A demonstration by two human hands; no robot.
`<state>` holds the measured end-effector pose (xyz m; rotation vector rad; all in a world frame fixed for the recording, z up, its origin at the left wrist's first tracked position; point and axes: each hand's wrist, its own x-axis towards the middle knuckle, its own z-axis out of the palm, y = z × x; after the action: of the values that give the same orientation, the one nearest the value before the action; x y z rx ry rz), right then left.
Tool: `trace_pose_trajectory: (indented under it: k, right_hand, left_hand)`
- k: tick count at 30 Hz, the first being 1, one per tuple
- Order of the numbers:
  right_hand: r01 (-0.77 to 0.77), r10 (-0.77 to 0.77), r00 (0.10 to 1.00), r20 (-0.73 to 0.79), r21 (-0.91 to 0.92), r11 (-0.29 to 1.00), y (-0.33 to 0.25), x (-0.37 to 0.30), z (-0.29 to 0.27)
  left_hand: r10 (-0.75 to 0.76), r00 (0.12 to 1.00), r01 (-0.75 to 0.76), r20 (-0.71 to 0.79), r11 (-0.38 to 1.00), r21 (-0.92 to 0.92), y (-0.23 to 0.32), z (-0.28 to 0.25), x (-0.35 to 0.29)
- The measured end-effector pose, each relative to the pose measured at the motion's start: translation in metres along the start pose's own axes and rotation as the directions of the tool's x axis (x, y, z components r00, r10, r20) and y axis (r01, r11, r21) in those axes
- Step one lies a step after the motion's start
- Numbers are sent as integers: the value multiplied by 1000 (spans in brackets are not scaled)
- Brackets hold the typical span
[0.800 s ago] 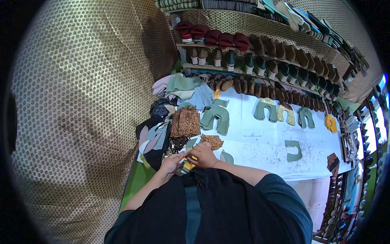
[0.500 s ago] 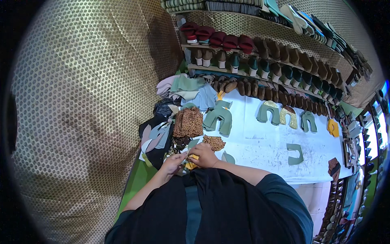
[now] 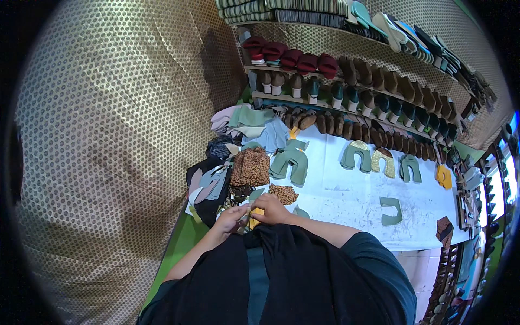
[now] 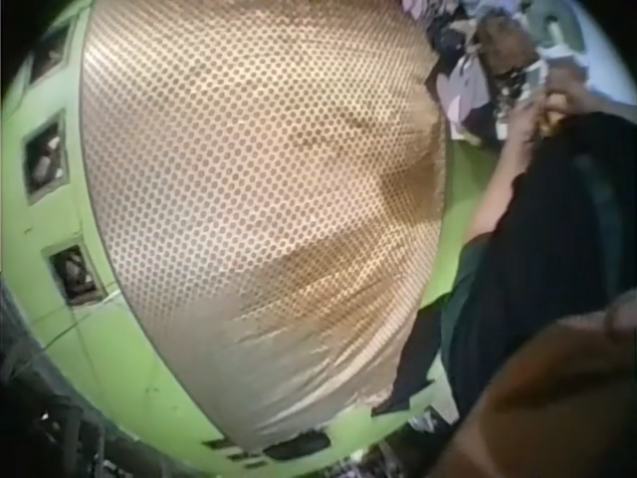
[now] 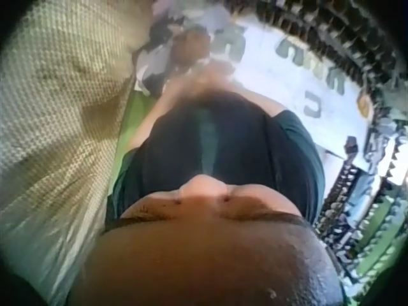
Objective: The person aligns and presses together cut leather pieces by hand to form the upper part of a shoe.
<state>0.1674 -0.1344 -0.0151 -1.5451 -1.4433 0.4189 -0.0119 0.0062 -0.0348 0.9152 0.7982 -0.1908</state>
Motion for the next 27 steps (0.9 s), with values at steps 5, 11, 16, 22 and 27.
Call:
trace_pose_trajectory:
  k: [5, 11, 16, 22, 27]
  right_hand:
    - [-34, 28, 995, 98, 61, 998, 3, 2, 4]
    - [-551, 562, 827, -14, 183, 814, 31, -3, 3]
    - [-868, 866, 441, -237, 134, 478, 91, -33, -6]
    - [-826, 823, 545, -159, 65, 559, 79, -32, -7]
    - [-480, 499, 867, 17, -242, 843, 23, -4, -5]
  left_hand:
    - [0, 980, -15, -198, 997, -76, 4, -3, -5]
    - [232, 839, -363, -493, 913, -188, 26, -17, -6]
    - [220, 831, -330, -511, 935, -133, 34, -20, -21]
    - [152, 845, -286, -513, 938, -194, 23, -19, -19]
    - [128, 831, -267, -541, 945, -188, 39, -6, -30]
